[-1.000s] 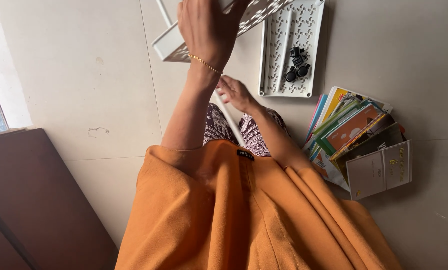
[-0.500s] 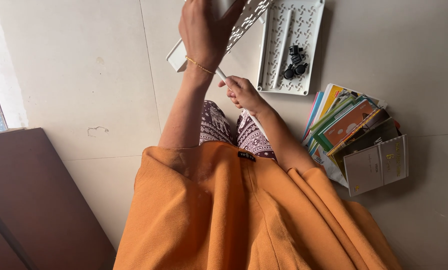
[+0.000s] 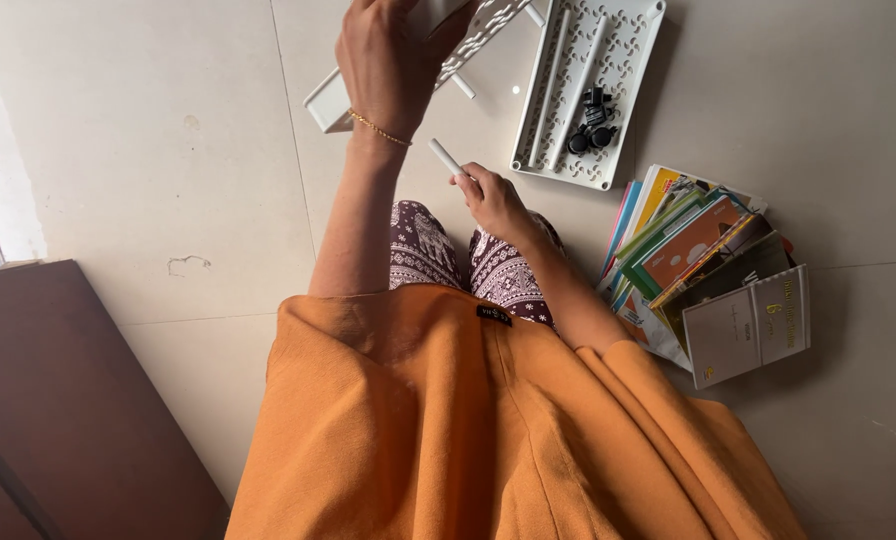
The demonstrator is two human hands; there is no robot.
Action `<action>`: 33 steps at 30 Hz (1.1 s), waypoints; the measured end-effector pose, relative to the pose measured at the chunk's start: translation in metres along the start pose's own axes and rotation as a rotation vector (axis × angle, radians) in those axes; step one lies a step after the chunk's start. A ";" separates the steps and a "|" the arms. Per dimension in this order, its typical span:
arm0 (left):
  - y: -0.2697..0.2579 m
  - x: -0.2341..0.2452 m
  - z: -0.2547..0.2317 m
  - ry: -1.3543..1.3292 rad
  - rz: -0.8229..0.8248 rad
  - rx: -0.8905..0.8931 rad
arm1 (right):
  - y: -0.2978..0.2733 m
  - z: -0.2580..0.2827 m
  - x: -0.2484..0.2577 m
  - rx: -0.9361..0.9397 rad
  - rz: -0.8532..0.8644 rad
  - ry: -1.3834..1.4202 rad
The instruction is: The person removes books from a white rolling shelf and places them on the floor. Then the person kneels, removes the wheels, and disassembles the shelf by detaching the shelves and legs.
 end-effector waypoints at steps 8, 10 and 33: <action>-0.001 0.003 0.002 -0.038 0.063 0.138 | 0.047 -0.124 0.031 -0.292 -0.345 0.501; -0.002 0.003 -0.001 -0.037 0.073 0.146 | 0.071 -0.156 0.054 -0.295 -0.465 0.410; -0.045 0.098 -0.006 -0.037 0.222 0.115 | 0.104 0.025 0.118 0.189 -0.196 0.893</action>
Point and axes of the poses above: each hand's wrist, its own y-axis towards the middle knuckle, its own x-axis out of the back of the hand, z = x × y, the point moved 2 cm from there along y, towards the middle knuckle, and after that the axes turned 7 degrees about -z, right-handed, at the moved point
